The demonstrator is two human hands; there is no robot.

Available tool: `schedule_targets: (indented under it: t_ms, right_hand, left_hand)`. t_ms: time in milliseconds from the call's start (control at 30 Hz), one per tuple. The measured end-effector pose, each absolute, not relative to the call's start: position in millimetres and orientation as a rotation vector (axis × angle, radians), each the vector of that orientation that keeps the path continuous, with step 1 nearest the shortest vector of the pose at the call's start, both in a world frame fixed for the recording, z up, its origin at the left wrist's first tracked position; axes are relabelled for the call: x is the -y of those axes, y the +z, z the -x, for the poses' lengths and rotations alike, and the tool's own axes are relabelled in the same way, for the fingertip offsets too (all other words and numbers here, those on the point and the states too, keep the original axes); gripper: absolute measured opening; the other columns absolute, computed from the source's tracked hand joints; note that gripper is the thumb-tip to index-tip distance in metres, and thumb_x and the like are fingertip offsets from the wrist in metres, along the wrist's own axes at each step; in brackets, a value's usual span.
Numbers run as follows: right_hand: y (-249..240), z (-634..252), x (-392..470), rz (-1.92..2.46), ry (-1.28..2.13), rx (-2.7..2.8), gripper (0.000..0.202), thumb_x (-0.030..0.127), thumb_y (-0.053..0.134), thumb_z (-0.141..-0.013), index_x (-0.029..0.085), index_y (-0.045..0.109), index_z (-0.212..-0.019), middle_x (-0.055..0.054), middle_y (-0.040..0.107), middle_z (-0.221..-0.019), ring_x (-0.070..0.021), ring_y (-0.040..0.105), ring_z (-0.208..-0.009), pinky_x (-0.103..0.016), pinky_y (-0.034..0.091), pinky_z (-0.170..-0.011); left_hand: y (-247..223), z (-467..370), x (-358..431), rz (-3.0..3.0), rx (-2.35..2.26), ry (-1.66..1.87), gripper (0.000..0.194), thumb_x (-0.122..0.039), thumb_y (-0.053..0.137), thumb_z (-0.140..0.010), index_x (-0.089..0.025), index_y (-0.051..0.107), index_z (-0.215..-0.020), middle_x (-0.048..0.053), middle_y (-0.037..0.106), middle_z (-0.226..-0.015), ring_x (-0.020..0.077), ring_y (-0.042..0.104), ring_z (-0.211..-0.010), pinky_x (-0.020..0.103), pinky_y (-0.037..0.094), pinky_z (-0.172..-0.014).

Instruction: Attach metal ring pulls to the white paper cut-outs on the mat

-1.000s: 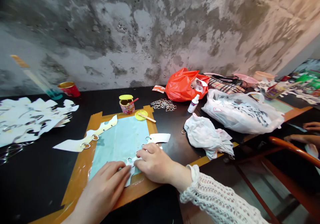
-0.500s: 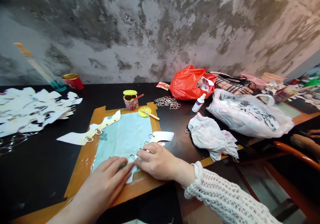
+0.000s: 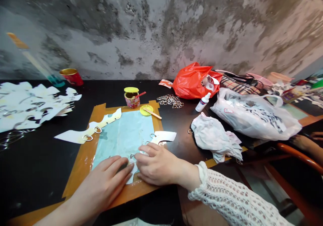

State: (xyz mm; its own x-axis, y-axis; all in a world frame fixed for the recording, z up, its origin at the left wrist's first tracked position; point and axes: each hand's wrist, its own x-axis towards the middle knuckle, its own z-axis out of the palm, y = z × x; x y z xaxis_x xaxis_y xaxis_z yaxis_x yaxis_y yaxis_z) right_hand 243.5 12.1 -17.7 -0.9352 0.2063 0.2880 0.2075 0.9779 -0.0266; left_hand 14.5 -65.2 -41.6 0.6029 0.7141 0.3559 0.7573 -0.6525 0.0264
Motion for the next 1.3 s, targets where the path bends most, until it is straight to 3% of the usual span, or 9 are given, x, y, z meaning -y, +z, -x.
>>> schedule_targets:
  t_ms: [200, 333, 433, 533, 900, 1300]
  right_hand:
    - [-16, -242, -10, 0.461, 0.176, 2.699, 0.014, 0.021, 0.055, -0.091, 0.019, 0.069, -0.091, -0.008, 0.062, -0.119, -0.0283, 0.046, -0.122, -0.046, 0.042, -0.103]
    - [-17, -250, -8, 0.777, 0.448, 2.354, 0.016, 0.015, 0.057, -0.088, 0.018, 0.068, -0.099, -0.009, 0.064, -0.107, -0.0230, 0.053, -0.106, -0.044, 0.044, -0.098]
    - [-20, -247, -4, 0.962, 0.540, 2.254, 0.011, 0.015, 0.062, -0.087, 0.017, 0.069, -0.094, -0.008, 0.062, -0.099, -0.0219, 0.052, -0.099, -0.039, 0.045, -0.092]
    - [-23, -237, -1, 1.049, 0.604, 2.264, 0.006, 0.017, 0.064, -0.086, 0.018, 0.069, -0.088, -0.006, 0.059, -0.095, -0.0211, 0.050, -0.097, -0.036, 0.044, -0.089]
    - [-22, -216, 1, 1.301, 0.684, 2.321, 0.012, 0.017, 0.060, -0.088, 0.018, 0.067, -0.077, -0.005, 0.058, -0.088, -0.0205, 0.047, -0.096, -0.034, 0.041, -0.088]
    - [-22, -206, 1, 1.459, 0.741, 2.197, 0.011, 0.014, 0.069, -0.078, 0.019, 0.064, -0.069, -0.005, 0.061, -0.084, -0.0229, 0.051, -0.094, -0.037, 0.042, -0.085]
  left_hand:
    - [-37, -17, 65, 2.663, 1.274, -0.562, 0.024, -0.018, 0.050, -0.093, -0.013, 0.065, -0.111, 0.011, 0.066, -0.106, 0.0260, 0.057, -0.100, 0.043, 0.049, -0.089]
    - [-34, -16, 67, 2.673, 1.308, -0.629, 0.024, -0.016, 0.044, -0.095, -0.014, 0.064, -0.107, 0.009, 0.067, -0.105, 0.0224, 0.058, -0.096, 0.039, 0.048, -0.088]
    - [-35, -17, 67, 2.682, 1.277, -0.612, 0.030, -0.012, 0.041, -0.094, -0.014, 0.064, -0.114, 0.010, 0.066, -0.112, 0.0246, 0.057, -0.102, 0.042, 0.046, -0.091]
    - [-37, -21, 67, 2.681, 1.233, -0.518, 0.032, -0.019, 0.047, -0.094, -0.014, 0.061, -0.123, 0.012, 0.065, -0.116, 0.0279, 0.056, -0.105, 0.047, 0.045, -0.092]
    - [-32, -28, 66, 2.694, 1.260, -0.493, 0.032, -0.028, 0.055, -0.092, -0.013, 0.063, -0.119, 0.011, 0.065, -0.108, 0.0286, 0.054, -0.101, 0.047, 0.044, -0.091]
    - [-32, -28, 63, 2.729, 1.265, -0.508, 0.033, -0.030, 0.052, -0.094, -0.012, 0.063, -0.119, 0.011, 0.065, -0.105, 0.0279, 0.054, -0.099, 0.046, 0.045, -0.089]
